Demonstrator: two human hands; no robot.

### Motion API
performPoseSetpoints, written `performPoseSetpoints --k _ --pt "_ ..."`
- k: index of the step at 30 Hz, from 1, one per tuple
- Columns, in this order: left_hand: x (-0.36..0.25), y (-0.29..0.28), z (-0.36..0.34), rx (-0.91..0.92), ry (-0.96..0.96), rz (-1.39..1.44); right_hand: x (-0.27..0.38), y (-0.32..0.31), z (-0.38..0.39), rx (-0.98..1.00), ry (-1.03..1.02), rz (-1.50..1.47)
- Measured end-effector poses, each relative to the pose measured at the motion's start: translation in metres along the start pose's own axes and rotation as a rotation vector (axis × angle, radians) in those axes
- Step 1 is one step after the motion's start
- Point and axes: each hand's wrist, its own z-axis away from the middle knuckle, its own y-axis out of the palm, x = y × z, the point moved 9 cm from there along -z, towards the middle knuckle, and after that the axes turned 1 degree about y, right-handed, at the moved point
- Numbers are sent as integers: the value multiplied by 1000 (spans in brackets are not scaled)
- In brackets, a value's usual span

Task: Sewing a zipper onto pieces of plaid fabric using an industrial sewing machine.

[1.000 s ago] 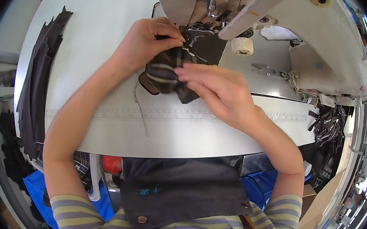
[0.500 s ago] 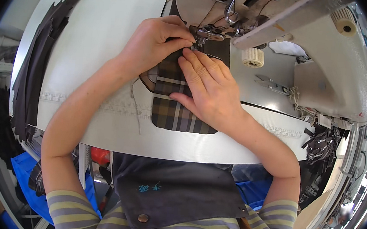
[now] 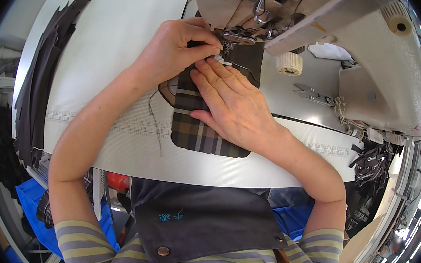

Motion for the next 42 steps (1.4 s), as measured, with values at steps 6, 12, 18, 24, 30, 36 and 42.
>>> performPoseSetpoints --k 6,12,18,24,30,36,42 --pt "-2 0 2 17 -7 -41 1 -2 0 -10 -2 -9" --pt "-13 5 9 0 284 -299 -6 -7 11 -47 -89 -231" --pt "-32 13 21 21 488 -565 -64 -20 9 -130 88 -102" --pt "-33 12 28 36 511 -573 -68 -16 14 -59 90 10" --pt "-32 8 26 40 448 -520 -59 -18 10 -47 80 52" --pt "-27 8 16 23 427 -493 -62 -21 6 -107 67 45" --pt "-25 9 15 21 433 -511 -68 -19 8 -143 65 74"
